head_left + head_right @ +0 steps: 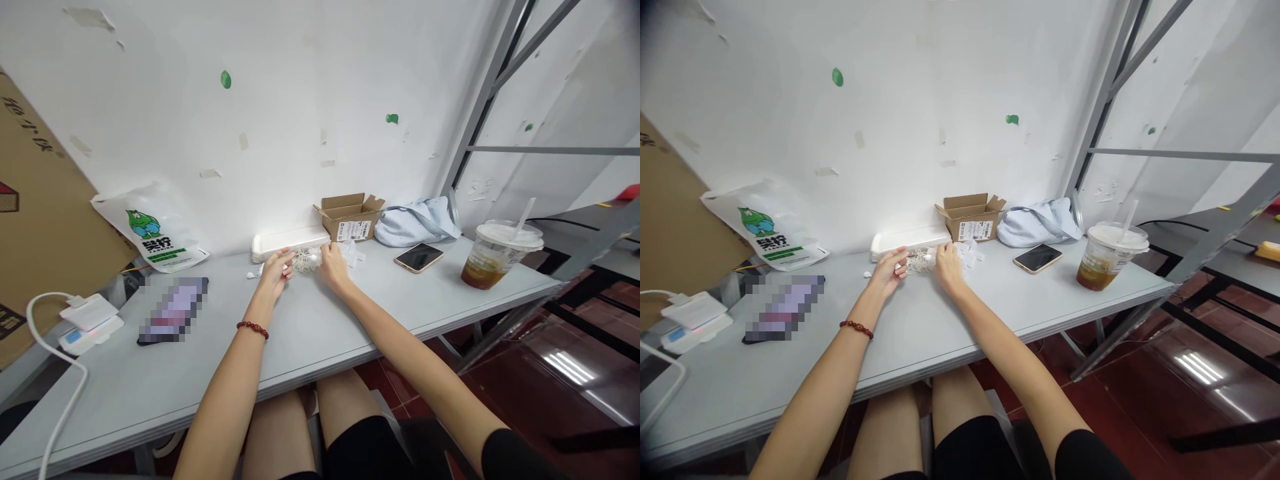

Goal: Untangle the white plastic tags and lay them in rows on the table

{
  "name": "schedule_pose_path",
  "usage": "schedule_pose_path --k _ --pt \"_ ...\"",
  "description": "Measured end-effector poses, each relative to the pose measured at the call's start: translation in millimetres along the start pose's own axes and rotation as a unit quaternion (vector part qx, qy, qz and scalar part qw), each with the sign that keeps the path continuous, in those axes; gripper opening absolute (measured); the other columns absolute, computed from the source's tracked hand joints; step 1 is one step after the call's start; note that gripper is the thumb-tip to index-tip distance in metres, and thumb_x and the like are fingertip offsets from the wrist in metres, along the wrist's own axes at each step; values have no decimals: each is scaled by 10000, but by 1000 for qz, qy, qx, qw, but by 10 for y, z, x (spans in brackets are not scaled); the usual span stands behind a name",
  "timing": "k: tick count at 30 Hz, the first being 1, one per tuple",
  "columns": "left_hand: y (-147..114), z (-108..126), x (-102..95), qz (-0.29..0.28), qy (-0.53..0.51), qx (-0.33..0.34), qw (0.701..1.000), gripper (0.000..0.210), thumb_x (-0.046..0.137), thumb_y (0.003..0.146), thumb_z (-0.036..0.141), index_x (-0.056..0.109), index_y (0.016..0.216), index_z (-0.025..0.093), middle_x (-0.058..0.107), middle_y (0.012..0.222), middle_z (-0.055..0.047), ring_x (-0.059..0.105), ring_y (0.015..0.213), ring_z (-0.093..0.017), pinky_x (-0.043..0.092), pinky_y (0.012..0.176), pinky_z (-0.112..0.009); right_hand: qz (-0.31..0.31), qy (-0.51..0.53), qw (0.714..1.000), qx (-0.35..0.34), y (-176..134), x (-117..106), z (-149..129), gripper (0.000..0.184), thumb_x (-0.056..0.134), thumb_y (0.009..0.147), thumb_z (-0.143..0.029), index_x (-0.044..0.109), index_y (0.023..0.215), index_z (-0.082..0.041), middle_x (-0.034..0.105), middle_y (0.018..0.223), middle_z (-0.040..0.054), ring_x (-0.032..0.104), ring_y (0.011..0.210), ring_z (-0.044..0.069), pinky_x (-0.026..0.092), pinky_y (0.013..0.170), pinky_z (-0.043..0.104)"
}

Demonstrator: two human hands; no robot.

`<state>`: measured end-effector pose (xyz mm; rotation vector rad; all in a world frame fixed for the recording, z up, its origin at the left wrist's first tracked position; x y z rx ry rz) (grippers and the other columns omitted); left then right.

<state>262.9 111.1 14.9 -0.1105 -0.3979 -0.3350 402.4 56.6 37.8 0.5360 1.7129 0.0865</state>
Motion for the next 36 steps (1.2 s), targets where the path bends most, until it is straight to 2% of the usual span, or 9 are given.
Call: schedule_pose_path --k 2,4,7,10,18,25,28,32,36 --pt "-5 -18 29 -23 12 -13 1000 258 752 637 196 544 783 148 371 507 103 272 357 -4 212 372 -153 -2 -1 1000 -2 7 -3 7 313 415 834 -34 486 1123 -131 510 1138 150 490 1069 247 458 735 310" --pt "-25 -95 68 -46 61 -46 996 272 770 623 218 514 674 143 346 495 101 253 358 1 186 365 -155 -10 0 1000 -9 13 7 -4 301 416 849 -52 475 1134 -128 533 1125 146 513 1040 240 455 748 311" --pt "-74 -223 175 -101 126 -87 983 306 810 583 248 543 683 136 304 496 111 224 369 2 150 365 -157 -10 -2 1000 -25 12 2 -41 298 398 867 -60 472 1146 -133 545 1131 137 533 1022 231 450 750 302" --pt "-91 -211 270 -138 135 -63 979 349 822 570 295 531 699 151 290 521 112 205 386 -2 142 370 -162 3 -11 999 -47 -2 -10 -101 282 351 900 -69 478 1141 -144 535 1146 135 515 1056 232 449 742 296" --pt "-70 -128 243 -106 213 -4 971 338 729 633 348 431 603 190 264 497 106 198 406 -34 154 381 -189 -19 -34 996 -77 -8 35 -171 304 345 899 -53 463 1160 -154 524 1153 138 505 1072 233 462 747 297" --pt "-52 66 238 -19 337 141 931 335 585 702 295 378 461 186 318 432 67 268 422 -60 192 414 -215 -31 -49 995 -82 -17 60 -193 289 346 899 -49 445 1153 -143 528 1132 143 554 1019 229 475 743 305" --pt "-41 13 225 -12 314 119 942 312 586 692 259 400 453 184 303 414 69 258 403 -59 190 406 -210 -31 -56 994 -92 -25 94 -219 280 344 898 -47 447 1142 -139 532 1122 149 558 1011 232 478 738 306" --pt "-63 -119 166 29 237 32 971 276 568 733 265 455 495 183 262 384 87 213 346 -51 169 372 -199 -16 -59 993 -105 -41 71 -264 269 336 905 -59 453 1136 -133 532 1118 150 572 986 232 480 709 294" --pt "-107 -156 161 45 203 -17 978 308 580 765 285 452 505 181 251 372 94 198 313 -39 154 345 -186 -20 -60 993 -101 -40 55 -269 278 312 916 -63 442 1153 -126 522 1124 155 592 949 221 481 702 295"
Point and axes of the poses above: each hand's wrist, its own y-axis towards the middle knuckle, its own x-axis out of the palm, z = x × y, the point moved 9 cm from there along y, towards the middle knuckle
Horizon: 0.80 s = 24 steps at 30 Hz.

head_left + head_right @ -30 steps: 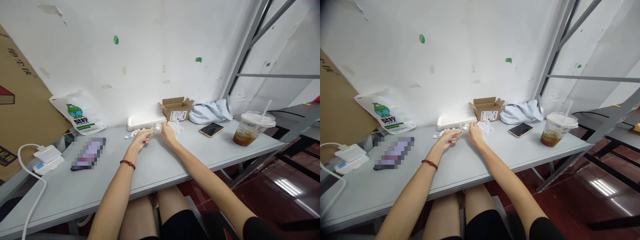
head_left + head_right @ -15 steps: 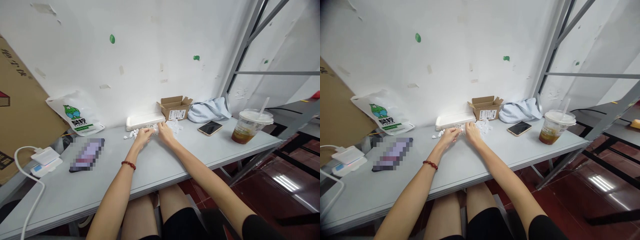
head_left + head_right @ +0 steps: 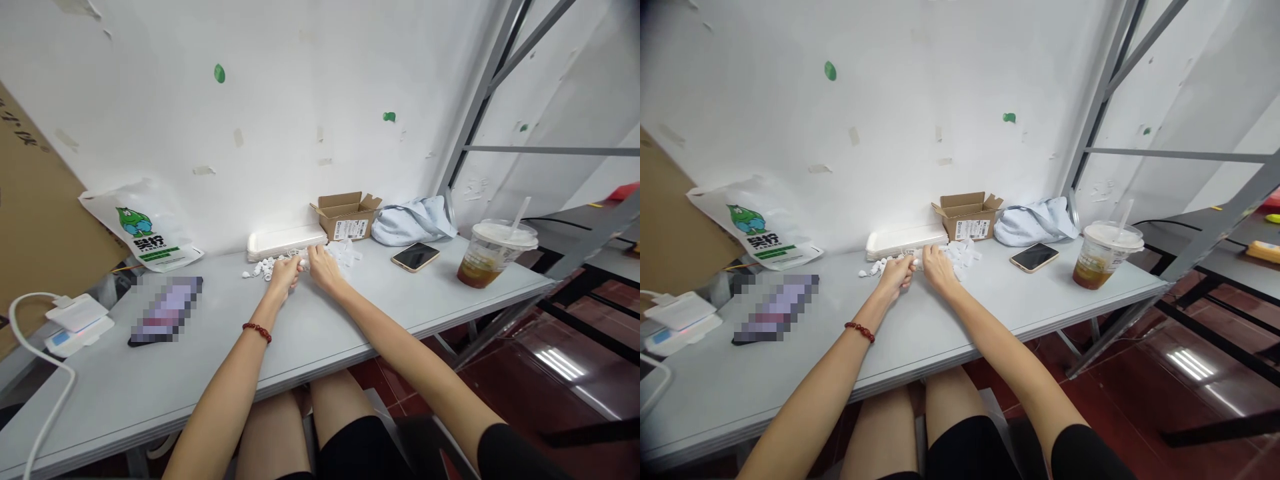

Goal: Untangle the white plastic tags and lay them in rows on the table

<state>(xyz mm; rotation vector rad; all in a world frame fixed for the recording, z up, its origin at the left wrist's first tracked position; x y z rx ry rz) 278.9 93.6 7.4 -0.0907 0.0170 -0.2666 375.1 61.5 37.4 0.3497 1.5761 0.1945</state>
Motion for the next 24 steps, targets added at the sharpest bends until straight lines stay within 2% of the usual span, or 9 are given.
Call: schedule_pose_path --k 3,6,10,16,21,24 --pt "-21 44 23 -34 16 2 999 273 621 777 332 527 585 162 282 396 95 201 315 -33 159 340 -177 0 0 1000 9 9 -6 25 286 304 913 -56 437 1157 -123 513 1141 159 597 947 219 482 704 299" --pt "-37 106 52 -67 20 26 997 258 694 740 328 530 620 169 310 426 94 225 330 -32 173 344 -173 3 3 1000 7 8 -9 30 286 307 914 -61 434 1162 -121 512 1142 157 597 960 225 484 699 298" --pt "-40 139 34 -54 30 51 997 293 716 727 287 521 554 154 304 421 85 237 344 -30 181 349 -177 -4 6 1000 1 2 23 14 278 337 905 -63 441 1156 -126 512 1151 165 587 988 233 486 706 295" --pt "-24 82 -41 -19 30 25 999 360 665 786 374 553 538 138 265 397 87 215 331 -31 188 345 -181 6 8 1000 -7 16 42 -10 264 329 914 -75 451 1143 -126 515 1138 165 587 965 235 487 695 302" --pt "-22 100 25 -87 22 25 996 276 753 690 303 531 604 163 293 421 98 226 334 -31 185 344 -169 3 7 1000 1 14 35 14 275 304 918 -64 455 1139 -127 522 1131 159 589 967 230 484 692 296" --pt "-12 102 24 -85 29 36 995 299 734 707 291 501 569 165 297 413 92 240 333 -34 194 344 -173 -3 5 1000 2 8 31 12 280 303 921 -68 456 1149 -120 529 1125 161 584 979 232 485 705 297"
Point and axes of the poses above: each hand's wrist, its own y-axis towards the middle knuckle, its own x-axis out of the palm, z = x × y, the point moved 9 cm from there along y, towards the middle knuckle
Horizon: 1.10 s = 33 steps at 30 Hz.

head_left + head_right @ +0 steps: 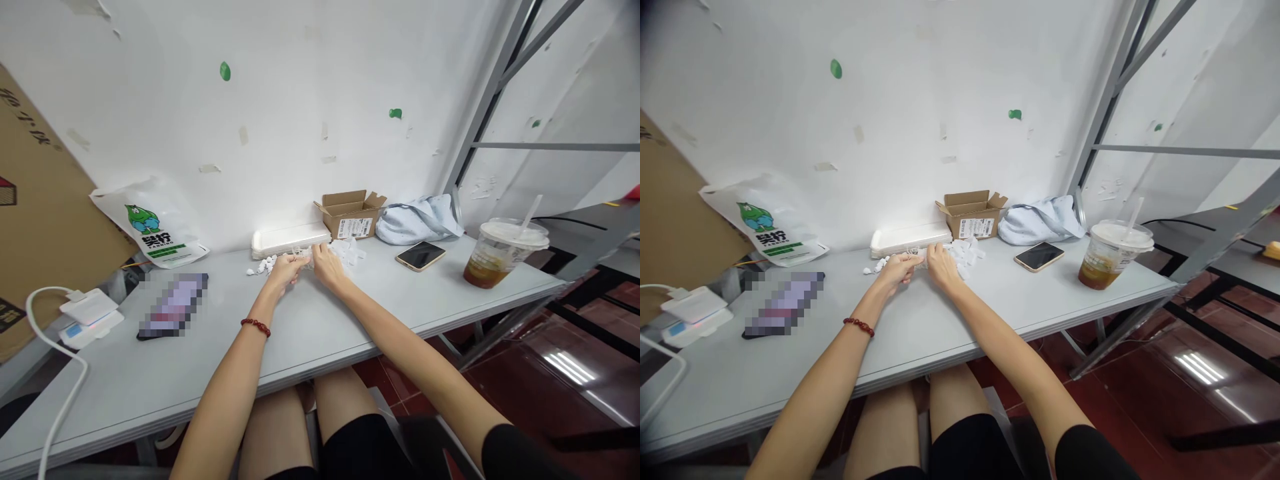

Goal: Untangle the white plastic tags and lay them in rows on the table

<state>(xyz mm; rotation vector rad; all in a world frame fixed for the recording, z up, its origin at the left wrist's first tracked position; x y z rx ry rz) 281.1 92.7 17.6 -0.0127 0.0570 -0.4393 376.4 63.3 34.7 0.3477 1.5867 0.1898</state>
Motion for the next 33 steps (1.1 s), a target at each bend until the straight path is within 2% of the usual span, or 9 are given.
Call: schedule_pose_path --k 5,10,15,19,22,26,28,30,33 --pt "13 -69 -49 31 15 -23 999 331 646 797 376 511 583 163 271 414 95 224 329 -37 188 340 -175 -4 4 1000 -3 -4 -17 -16 276 296 929 -81 460 1147 -122 531 1121 159 580 989 239 487 698 302" --pt "2 -55 6 -9 6 -26 1000 272 714 734 322 491 656 186 334 458 95 251 335 -34 194 341 -164 -7 5 1000 8 5 -10 16 286 299 919 -57 451 1153 -119 528 1128 160 590 973 229 484 700 294" --pt "37 -112 -68 35 -21 -42 998 293 655 767 311 487 579 162 307 422 93 228 316 -21 176 325 -158 -3 8 1000 6 16 6 22 278 315 914 -59 447 1146 -136 523 1124 157 583 984 231 482 720 298" --pt "68 -159 -194 38 -185 -96 977 273 563 806 267 457 575 166 262 416 103 195 297 -19 157 302 -145 2 14 999 29 25 -17 100 303 337 882 -27 440 1143 -143 516 1122 148 584 979 233 475 734 310" --pt "54 -176 -360 40 -348 -150 924 231 424 829 216 422 601 177 309 466 73 209 292 -26 149 275 -144 5 25 998 48 24 -45 166 311 353 859 -15 445 1128 -140 516 1107 144 589 967 240 470 728 316" --pt "10 -261 -875 200 -421 -147 872 176 355 850 202 467 723 156 370 542 39 268 320 -48 191 258 -150 -2 49 997 52 15 -41 191 345 379 827 -11 440 1144 -134 516 1127 146 595 950 239 465 720 315" --pt "-25 -299 -1089 278 -424 -124 853 163 344 880 194 481 805 148 425 599 15 363 379 -68 294 291 -151 -6 58 997 48 12 -31 184 351 386 820 -16 440 1146 -137 519 1132 142 596 946 241 463 716 317" --pt "-38 -328 -1180 309 -432 -115 839 160 342 910 208 489 889 146 480 682 -13 464 480 -92 429 379 -171 -6 62 997 45 12 -29 177 351 394 817 -22 440 1144 -141 521 1130 139 595 948 245 461 720 321" --pt "-13 -307 -1187 298 -447 -98 838 221 346 937 274 510 992 137 529 804 -60 559 646 -124 539 537 -216 -6 61 997 47 11 -36 181 354 403 814 -21 440 1145 -139 519 1130 142 589 962 249 457 731 323"
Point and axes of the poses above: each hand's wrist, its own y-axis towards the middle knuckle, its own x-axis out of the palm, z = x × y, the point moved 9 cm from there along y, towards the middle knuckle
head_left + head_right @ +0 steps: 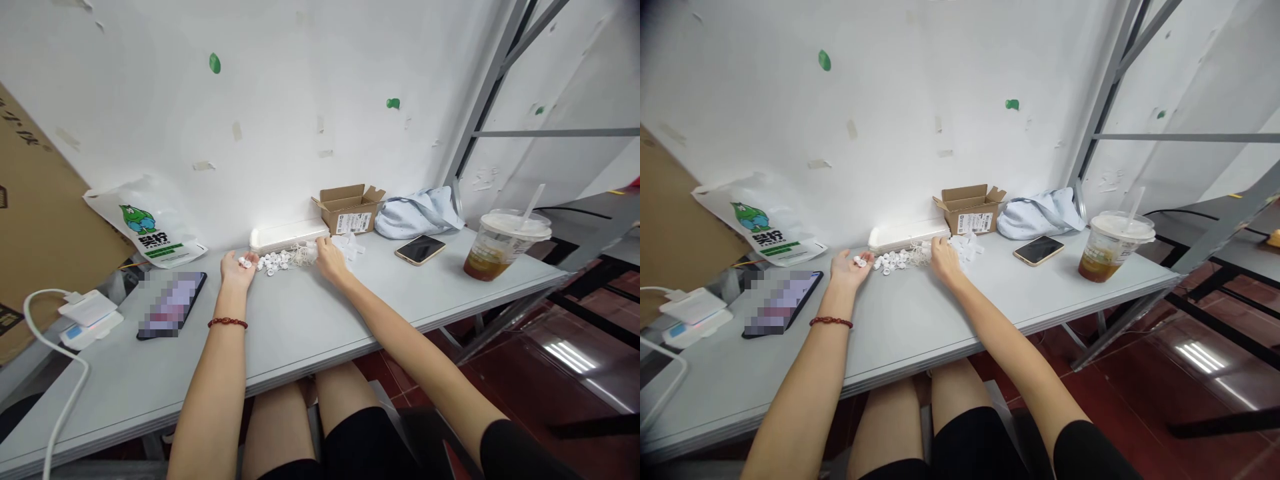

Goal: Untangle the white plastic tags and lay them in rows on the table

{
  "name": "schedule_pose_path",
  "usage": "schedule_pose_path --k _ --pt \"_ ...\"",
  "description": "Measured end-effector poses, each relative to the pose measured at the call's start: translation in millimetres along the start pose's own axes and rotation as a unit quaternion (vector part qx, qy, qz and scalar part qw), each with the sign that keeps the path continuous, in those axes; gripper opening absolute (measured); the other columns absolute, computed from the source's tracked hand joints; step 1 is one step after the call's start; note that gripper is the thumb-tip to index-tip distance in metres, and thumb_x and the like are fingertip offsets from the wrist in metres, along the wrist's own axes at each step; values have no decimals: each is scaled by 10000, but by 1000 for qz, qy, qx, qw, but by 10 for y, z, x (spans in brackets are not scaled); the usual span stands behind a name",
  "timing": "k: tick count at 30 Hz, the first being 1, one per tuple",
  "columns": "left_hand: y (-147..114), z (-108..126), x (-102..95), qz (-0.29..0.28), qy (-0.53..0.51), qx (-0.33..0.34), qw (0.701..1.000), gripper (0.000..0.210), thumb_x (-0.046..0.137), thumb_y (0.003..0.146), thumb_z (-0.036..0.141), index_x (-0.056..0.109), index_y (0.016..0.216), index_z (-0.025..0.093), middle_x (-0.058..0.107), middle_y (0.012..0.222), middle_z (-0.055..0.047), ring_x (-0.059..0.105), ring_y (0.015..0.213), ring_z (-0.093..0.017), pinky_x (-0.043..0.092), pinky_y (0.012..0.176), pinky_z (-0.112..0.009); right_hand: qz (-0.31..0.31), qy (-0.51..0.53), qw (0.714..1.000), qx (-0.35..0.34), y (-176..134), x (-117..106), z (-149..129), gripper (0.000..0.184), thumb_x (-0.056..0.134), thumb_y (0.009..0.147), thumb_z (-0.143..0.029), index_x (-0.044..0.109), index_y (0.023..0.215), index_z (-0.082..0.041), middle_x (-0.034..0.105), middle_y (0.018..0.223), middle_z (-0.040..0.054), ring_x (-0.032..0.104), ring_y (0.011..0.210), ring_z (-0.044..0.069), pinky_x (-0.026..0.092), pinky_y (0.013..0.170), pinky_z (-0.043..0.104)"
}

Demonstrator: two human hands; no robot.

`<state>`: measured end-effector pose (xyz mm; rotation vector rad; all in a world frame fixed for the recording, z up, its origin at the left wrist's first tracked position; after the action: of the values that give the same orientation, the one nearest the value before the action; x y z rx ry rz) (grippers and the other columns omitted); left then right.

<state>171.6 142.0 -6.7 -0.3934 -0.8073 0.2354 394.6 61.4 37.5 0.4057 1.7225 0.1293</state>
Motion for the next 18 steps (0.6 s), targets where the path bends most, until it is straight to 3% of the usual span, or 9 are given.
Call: schedule_pose_path --k 5,12,18 --pt "-39 5 145 -64 18 35 997 366 364 925 357 527 1153 122 566 986 -125 607 895 -174 553 727 -253 -7 10 1000 2 -2 5 6 353 405 814 -20 438 1143 -143 512 1142 145 586 961 248 456 729 326" --pt "-43 -121 217 -77 102 39 991 493 384 895 439 540 1201 84 595 1079 -163 555 1136 -230 470 937 -298 3 25 1000 -3 0 10 0 354 407 794 -10 450 1119 -142 521 1127 141 583 955 253 447 736 330" --pt "-99 -131 315 -134 152 66 977 497 381 880 452 585 1142 83 589 1229 -182 445 1302 -230 260 1128 -325 0 31 1000 0 -4 24 1 351 397 801 -16 456 1122 -146 532 1123 142 588 935 254 449 722 333"
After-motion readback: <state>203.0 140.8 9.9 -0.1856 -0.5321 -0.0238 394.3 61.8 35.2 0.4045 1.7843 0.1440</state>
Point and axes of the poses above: each hand's wrist, its own y-axis towards the middle knuckle, its own x-axis out of the palm, z = x × y, the point moved 9 cm from there along y, towards the middle knuckle
